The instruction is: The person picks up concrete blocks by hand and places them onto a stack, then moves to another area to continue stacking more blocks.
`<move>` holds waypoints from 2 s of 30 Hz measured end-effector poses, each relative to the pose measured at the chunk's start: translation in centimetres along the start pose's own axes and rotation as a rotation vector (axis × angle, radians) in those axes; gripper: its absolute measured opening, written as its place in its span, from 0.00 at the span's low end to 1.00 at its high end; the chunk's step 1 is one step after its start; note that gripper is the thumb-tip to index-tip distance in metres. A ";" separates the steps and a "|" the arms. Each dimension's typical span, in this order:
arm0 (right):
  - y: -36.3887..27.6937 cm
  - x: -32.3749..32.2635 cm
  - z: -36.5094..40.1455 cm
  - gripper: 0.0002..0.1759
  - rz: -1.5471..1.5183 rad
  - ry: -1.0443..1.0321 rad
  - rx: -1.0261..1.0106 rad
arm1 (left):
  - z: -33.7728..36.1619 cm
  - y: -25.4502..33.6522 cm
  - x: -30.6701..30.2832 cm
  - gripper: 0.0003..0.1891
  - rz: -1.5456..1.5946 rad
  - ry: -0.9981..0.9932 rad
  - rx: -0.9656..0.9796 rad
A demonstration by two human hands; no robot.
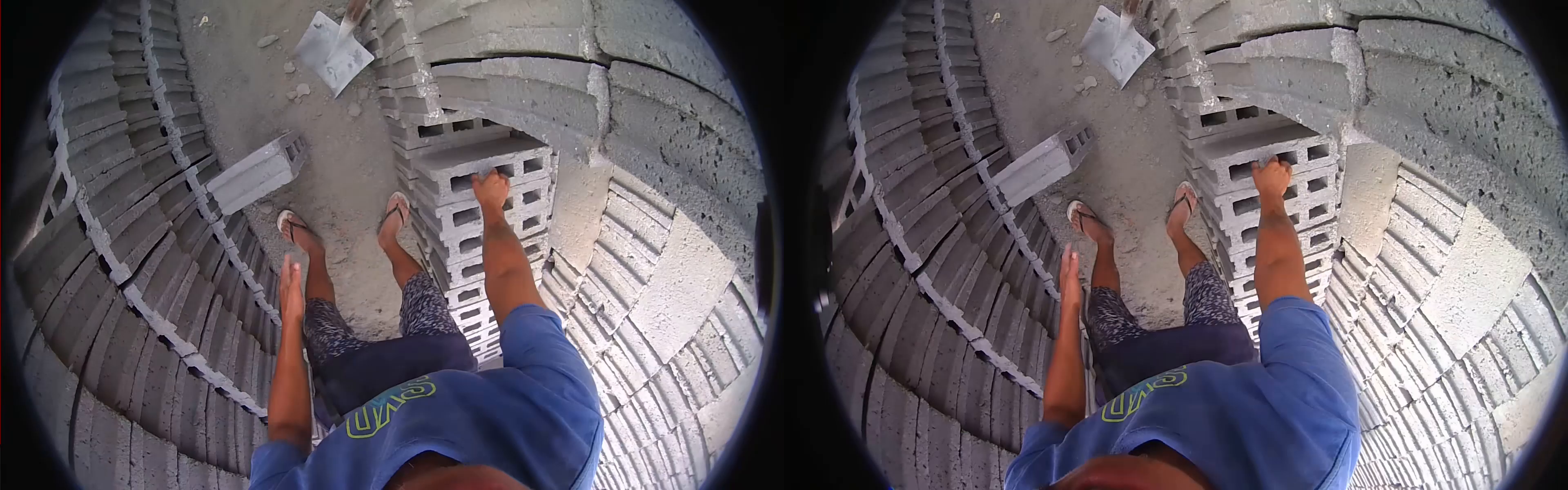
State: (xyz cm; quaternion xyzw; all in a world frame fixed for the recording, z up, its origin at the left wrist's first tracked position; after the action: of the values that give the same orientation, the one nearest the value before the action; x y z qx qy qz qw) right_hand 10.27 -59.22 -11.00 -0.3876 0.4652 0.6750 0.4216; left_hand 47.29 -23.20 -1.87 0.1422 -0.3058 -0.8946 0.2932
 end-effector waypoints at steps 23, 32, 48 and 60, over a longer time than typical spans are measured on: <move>-42.1 4.3 -0.4 0.22 -0.769 -0.817 -0.496 | -19.7 6.1 -8.6 0.42 0.424 0.217 0.055; -32.6 -8.6 7.0 0.24 -0.904 -0.699 -0.431 | -7.8 5.1 -6.4 0.37 0.577 0.255 0.177; -2.4 -32.0 12.9 0.16 -1.057 -0.207 -0.185 | 8.0 14.7 9.7 0.39 0.659 -0.228 0.029; 1.8 -20.8 1.4 0.29 -0.317 -0.413 0.078 | -3.8 11.4 23.9 0.43 -0.213 0.032 0.193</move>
State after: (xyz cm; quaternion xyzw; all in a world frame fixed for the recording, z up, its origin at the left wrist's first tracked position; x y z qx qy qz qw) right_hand 15.60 -62.56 8.99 -0.2931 0.3287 0.6468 0.6227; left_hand 35.16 -46.92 0.58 0.2157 -0.3690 -0.8846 0.1865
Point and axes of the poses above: each hand's wrist, its own z-axis away from the middle knuckle, its own x-axis out of the palm, y = z × x, the point moved 1 cm from there along -z, towards the middle knuckle, and after that the axes turned 12 degrees about z, right-handed, at the moved point
